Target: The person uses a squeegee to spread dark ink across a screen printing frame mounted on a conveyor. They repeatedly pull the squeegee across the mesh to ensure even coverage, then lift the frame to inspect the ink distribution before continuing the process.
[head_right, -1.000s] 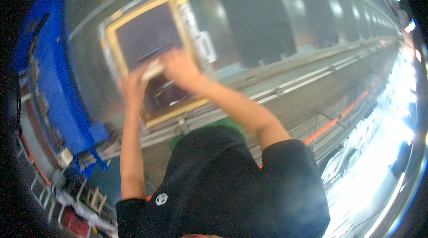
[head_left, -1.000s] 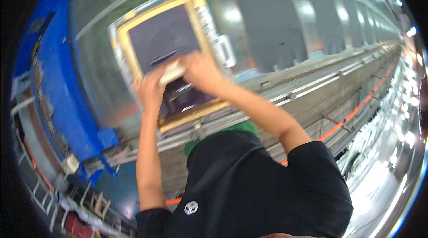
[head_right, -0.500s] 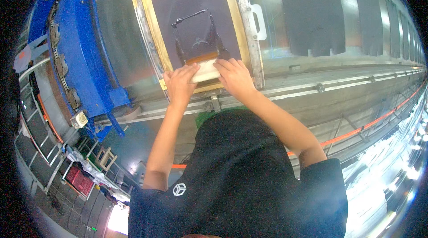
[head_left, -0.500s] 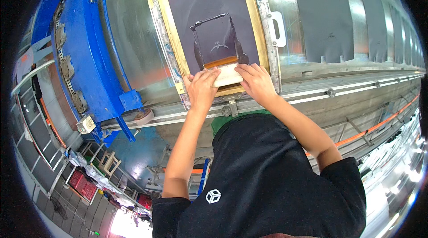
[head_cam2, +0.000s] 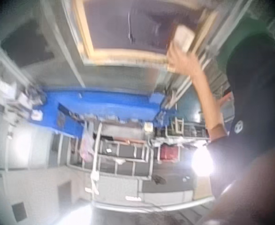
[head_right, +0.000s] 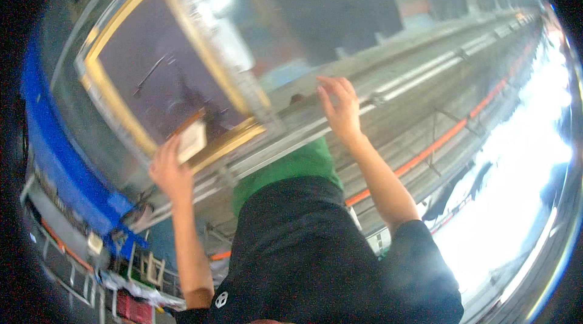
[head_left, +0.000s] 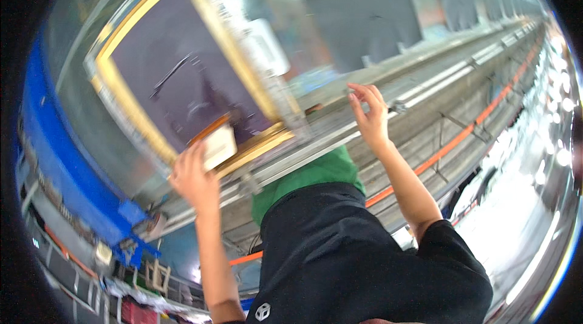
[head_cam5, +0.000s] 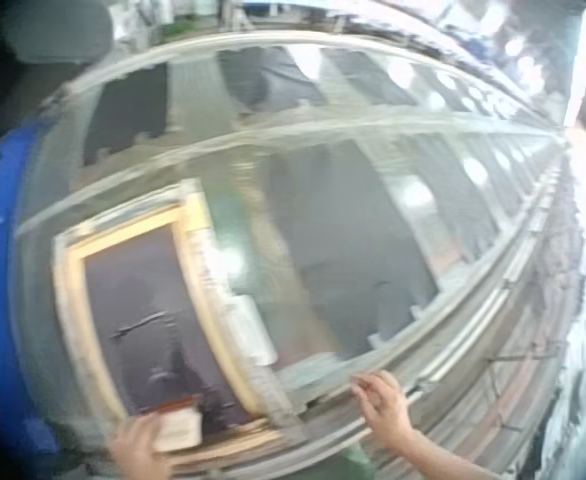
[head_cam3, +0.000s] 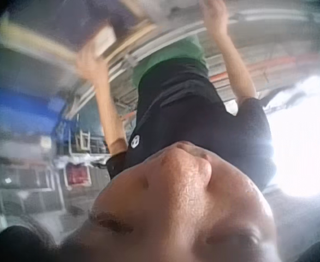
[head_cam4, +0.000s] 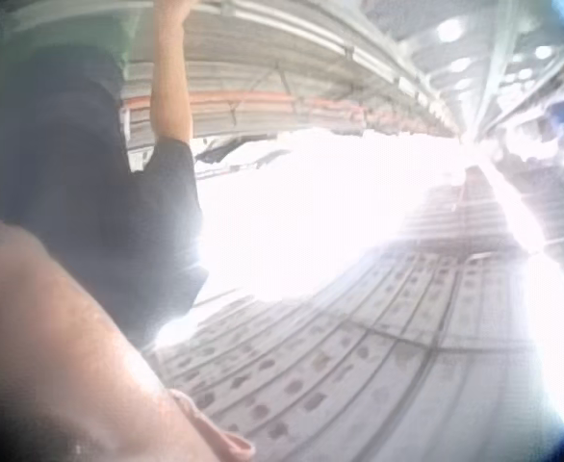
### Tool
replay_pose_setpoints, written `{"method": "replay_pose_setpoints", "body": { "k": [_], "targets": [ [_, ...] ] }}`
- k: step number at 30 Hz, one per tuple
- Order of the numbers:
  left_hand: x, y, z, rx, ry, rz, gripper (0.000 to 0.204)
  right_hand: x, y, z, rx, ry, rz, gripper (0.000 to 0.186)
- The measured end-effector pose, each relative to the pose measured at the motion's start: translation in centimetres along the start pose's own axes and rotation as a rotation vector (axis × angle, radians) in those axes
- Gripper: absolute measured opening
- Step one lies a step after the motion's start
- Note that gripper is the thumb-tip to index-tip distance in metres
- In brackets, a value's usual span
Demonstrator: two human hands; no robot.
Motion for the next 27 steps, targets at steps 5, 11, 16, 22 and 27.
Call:
{"method": "replay_pose_setpoints", "body": {
  "k": [5, 11, 16, 22, 27],
  "targets": [
    [0.4, 0.9, 0.9, 0.034, -0.073, -0.112, 0.054, -6.7, 1.5, -1.0, 0.009, 0.019, -0.134, 0.011],
    [1.0, 0.9, 2.2, 0.106, 0.021, -0.058, 0.044, -7.1, 0.9, -0.9, 0.088, 0.207, -0.213, 0.013],
    [1.0, 1.6, 2.3, 0.186, 0.096, 0.017, 0.042, -7.1, 1.3, -0.6, 0.068, 0.239, -0.118, 0.018],
    [0.2, 1.8, 3.3, 0.244, 0.093, 0.085, 0.042, -7.6, 1.7, -0.7, 0.081, 0.274, -0.060, 0.022],
    [-0.1, 2.1, 3.6, 0.276, 0.101, 0.117, 0.042, -7.5, 1.7, -0.6, 0.085, 0.256, -0.045, 0.023]
  ]
}}
Point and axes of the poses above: each hand's wrist, its own z-axis towards the middle knuckle, its own y-axis out of the back of the hand, x = y × z, the point moved 5 cm from there along z, towards the middle knuckle, and after that the axes turned 11 degrees about x, right-handed, at the moved point
